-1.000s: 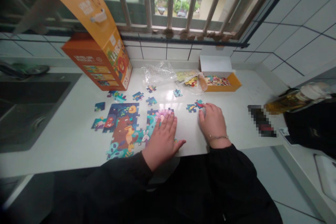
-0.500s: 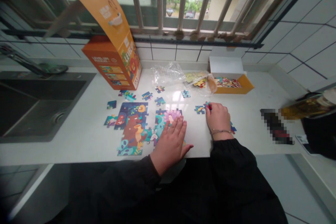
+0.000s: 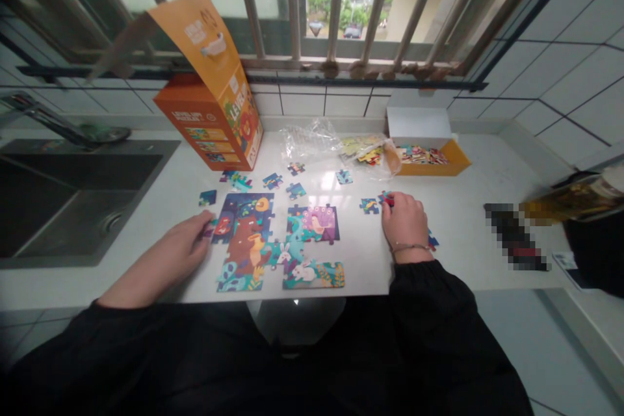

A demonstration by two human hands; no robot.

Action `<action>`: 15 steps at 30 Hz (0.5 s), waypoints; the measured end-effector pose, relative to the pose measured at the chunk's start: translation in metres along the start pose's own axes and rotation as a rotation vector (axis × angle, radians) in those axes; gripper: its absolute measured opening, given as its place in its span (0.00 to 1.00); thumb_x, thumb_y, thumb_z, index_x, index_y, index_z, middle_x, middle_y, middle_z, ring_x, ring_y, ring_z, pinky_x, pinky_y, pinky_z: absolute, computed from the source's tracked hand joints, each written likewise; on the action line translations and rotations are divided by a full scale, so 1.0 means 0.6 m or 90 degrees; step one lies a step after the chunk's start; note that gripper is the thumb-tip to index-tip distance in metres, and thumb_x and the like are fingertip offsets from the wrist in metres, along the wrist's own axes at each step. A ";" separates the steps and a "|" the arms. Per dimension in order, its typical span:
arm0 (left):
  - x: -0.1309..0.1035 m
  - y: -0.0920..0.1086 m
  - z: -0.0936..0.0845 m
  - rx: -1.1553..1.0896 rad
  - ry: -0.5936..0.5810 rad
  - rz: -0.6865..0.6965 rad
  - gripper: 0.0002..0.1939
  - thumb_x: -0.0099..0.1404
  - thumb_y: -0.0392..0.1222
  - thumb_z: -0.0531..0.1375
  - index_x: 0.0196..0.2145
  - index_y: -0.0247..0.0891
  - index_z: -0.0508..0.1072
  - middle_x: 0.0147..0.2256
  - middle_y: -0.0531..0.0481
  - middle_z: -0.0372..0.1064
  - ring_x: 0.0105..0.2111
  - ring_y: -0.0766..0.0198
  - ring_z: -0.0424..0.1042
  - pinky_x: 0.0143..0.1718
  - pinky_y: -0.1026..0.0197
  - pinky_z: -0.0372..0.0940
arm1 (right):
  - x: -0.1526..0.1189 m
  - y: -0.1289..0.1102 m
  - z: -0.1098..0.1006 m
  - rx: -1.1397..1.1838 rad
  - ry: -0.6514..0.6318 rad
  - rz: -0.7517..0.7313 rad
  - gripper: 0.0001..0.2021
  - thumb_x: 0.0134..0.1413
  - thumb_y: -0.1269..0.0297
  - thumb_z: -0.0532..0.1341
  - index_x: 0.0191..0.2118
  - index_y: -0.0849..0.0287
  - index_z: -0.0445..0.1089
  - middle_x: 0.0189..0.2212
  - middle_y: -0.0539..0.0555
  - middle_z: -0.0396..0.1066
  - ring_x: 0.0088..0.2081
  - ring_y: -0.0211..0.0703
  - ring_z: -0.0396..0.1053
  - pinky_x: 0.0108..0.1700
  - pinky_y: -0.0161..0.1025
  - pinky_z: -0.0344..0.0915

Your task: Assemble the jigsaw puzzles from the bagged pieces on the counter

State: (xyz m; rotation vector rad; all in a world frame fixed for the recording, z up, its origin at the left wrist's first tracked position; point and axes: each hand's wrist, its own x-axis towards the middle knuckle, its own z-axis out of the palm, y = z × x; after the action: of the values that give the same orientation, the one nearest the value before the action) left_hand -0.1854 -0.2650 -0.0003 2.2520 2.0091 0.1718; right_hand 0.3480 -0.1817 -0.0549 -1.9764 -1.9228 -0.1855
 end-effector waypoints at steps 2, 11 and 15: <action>-0.003 -0.025 -0.004 -0.027 -0.024 0.007 0.32 0.71 0.48 0.53 0.68 0.30 0.68 0.66 0.32 0.71 0.64 0.42 0.73 0.68 0.41 0.66 | 0.000 -0.001 -0.002 0.001 -0.003 0.002 0.14 0.70 0.60 0.58 0.51 0.61 0.75 0.46 0.66 0.78 0.47 0.58 0.71 0.52 0.51 0.64; -0.035 -0.078 -0.013 -0.035 0.002 -0.067 0.34 0.72 0.67 0.53 0.60 0.37 0.71 0.51 0.41 0.78 0.49 0.47 0.77 0.54 0.45 0.72 | 0.001 -0.001 -0.004 -0.002 0.002 0.005 0.13 0.69 0.61 0.59 0.51 0.62 0.74 0.46 0.67 0.78 0.47 0.59 0.71 0.53 0.51 0.64; -0.043 -0.072 -0.022 -0.066 0.006 -0.113 0.45 0.67 0.83 0.49 0.48 0.37 0.77 0.44 0.45 0.77 0.43 0.52 0.76 0.50 0.50 0.72 | 0.001 0.001 -0.001 -0.005 -0.002 0.009 0.13 0.69 0.61 0.59 0.51 0.63 0.75 0.46 0.67 0.77 0.48 0.59 0.70 0.54 0.51 0.64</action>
State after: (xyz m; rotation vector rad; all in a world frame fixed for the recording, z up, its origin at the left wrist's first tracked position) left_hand -0.2329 -0.2855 0.0054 2.0035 2.1393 0.2641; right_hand 0.3486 -0.1812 -0.0540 -1.9962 -1.9117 -0.1862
